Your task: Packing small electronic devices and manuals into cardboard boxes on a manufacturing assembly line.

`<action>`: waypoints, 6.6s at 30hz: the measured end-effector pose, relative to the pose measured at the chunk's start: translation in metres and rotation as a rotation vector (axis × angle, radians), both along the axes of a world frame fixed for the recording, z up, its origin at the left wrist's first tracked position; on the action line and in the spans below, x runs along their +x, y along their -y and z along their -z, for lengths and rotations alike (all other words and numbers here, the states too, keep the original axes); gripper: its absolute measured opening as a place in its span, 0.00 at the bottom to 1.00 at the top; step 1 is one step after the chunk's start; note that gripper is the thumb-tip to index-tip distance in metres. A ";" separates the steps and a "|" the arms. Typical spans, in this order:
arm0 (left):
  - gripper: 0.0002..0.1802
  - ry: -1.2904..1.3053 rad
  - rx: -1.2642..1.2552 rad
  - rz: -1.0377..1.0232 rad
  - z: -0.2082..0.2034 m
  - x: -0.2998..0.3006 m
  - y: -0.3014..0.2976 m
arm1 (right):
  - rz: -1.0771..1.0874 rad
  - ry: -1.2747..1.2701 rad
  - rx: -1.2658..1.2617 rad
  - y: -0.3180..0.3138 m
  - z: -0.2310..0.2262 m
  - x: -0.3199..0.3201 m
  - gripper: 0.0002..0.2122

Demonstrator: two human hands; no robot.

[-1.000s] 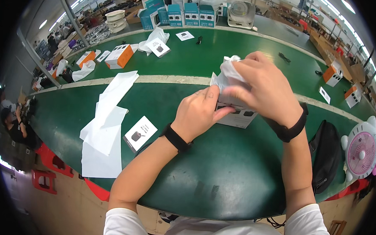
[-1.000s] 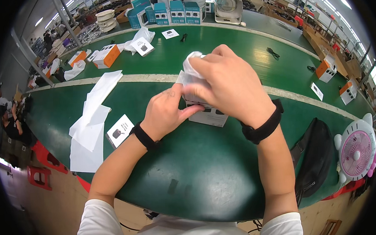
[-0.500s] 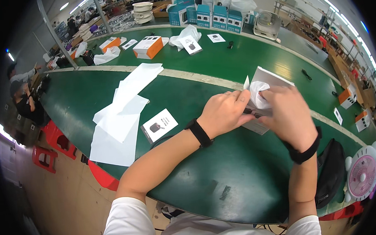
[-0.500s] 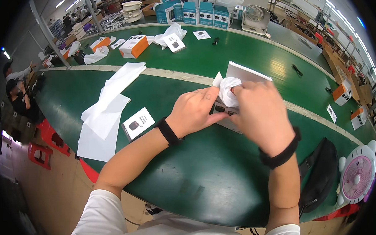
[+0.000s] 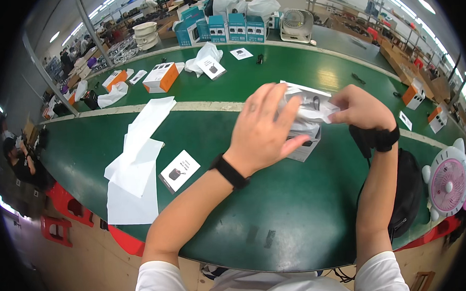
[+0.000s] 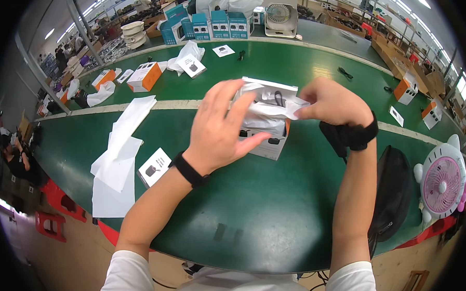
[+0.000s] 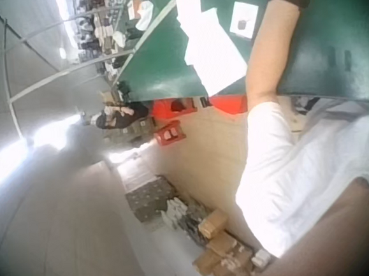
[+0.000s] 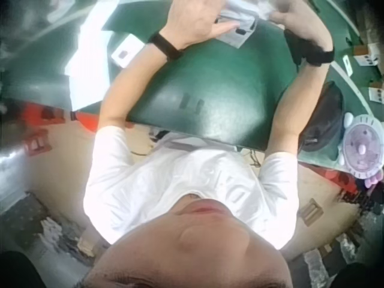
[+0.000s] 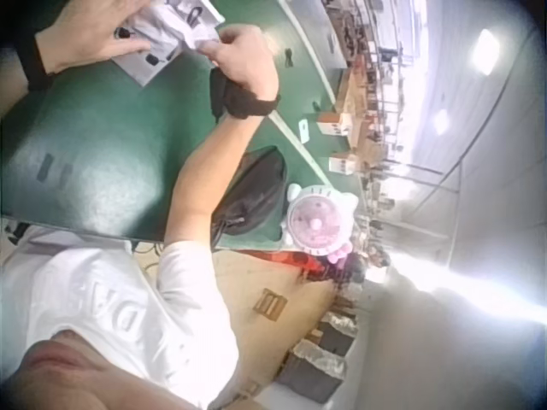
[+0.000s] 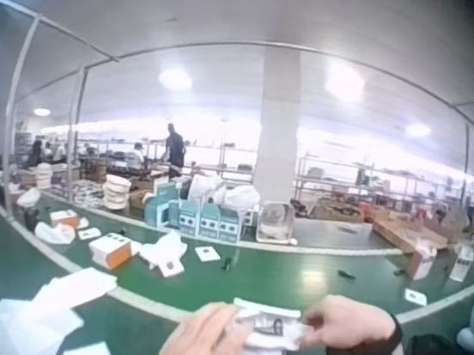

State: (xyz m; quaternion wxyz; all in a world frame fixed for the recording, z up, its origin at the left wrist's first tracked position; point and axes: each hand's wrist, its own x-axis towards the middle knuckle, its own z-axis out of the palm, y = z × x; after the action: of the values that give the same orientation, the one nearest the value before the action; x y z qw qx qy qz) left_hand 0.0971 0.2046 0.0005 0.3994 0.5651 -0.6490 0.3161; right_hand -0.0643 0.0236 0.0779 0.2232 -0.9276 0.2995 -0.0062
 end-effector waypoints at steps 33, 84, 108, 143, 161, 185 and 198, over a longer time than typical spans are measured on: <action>0.06 -1.019 -0.371 0.150 -0.009 0.070 -0.004 | -0.140 0.736 0.126 -0.068 0.048 0.103 0.18; 0.06 -0.169 0.603 -0.002 -0.017 0.134 -0.047 | -0.016 0.885 0.031 -0.115 0.084 0.178 0.09; 0.54 -0.668 0.686 -0.790 0.022 0.384 -0.016 | -0.012 0.516 -0.269 -0.076 0.115 0.193 0.10; 0.36 -0.737 -0.818 0.294 -0.093 0.260 -0.371 | -0.976 0.465 -0.164 -0.284 0.075 0.420 0.44; 0.59 -0.598 0.113 -0.463 0.033 0.130 -0.351 | -0.722 0.631 1.161 -0.334 0.092 0.272 0.35; 0.49 -0.696 1.035 -1.061 0.077 0.240 -0.413 | -0.687 0.596 0.419 -0.263 0.166 0.316 0.21; 0.28 -0.341 0.534 -0.514 0.003 0.140 -0.365 | -0.653 0.558 0.371 -0.244 0.168 0.321 0.13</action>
State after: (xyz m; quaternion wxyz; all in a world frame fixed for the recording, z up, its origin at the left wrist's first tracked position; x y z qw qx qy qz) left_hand 0.2372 0.5693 -0.0025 0.2485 0.8369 -0.4706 0.1279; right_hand 0.2563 0.2680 -0.0898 0.4475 -0.8806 -0.0834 -0.1313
